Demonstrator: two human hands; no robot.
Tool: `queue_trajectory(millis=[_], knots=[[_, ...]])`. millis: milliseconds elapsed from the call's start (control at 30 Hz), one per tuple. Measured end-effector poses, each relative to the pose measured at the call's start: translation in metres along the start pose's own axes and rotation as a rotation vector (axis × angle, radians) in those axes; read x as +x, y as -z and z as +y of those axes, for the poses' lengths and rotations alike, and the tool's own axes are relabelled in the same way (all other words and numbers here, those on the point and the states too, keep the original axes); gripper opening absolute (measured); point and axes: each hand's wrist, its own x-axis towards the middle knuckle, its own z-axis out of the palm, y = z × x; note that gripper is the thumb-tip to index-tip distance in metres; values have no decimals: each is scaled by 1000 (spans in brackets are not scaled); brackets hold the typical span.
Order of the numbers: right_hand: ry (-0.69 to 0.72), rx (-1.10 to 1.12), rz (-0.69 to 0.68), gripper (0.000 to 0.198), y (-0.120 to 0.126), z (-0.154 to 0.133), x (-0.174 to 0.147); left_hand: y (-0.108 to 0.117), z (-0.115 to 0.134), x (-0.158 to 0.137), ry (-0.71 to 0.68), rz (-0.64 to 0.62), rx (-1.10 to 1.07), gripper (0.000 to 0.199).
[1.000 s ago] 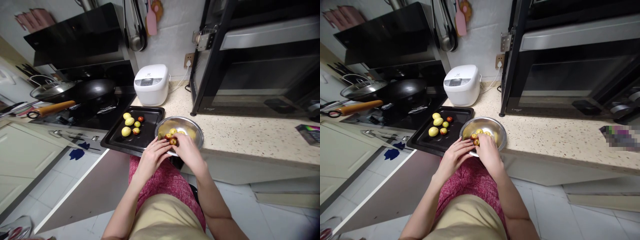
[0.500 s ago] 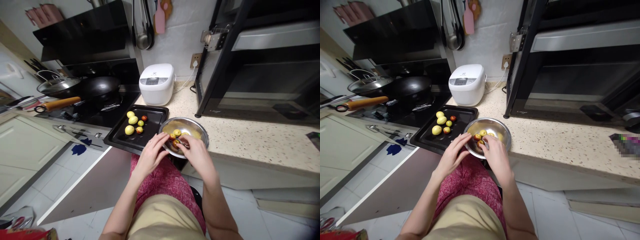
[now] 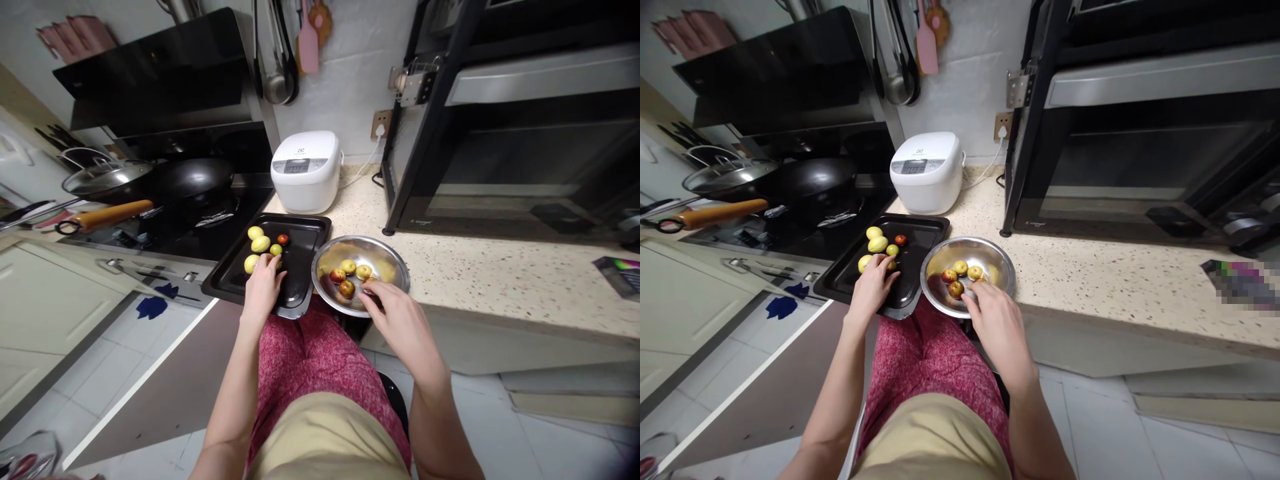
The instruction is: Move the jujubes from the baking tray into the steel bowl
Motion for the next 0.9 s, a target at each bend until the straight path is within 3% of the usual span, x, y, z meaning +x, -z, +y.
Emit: queue_trajectory(millis=[133,300,567,700,900], knots=[[15,14,17,29,1,-1,-3,-3,-1,-1,-52,10,-43,29],[23,65,67,27,1,-2,-4,-4,2,-8,-186,153,-255,21],[87,210,159,20,0,-13,-4,17,68,-53,-388,256,-612,30],[117,307,135,22,-3,-22,-6,8,91,-66,-475,280,-673,38],[83,348,185,22,-11,-22,-7,-10,100,-68,-537,299,-710,44]])
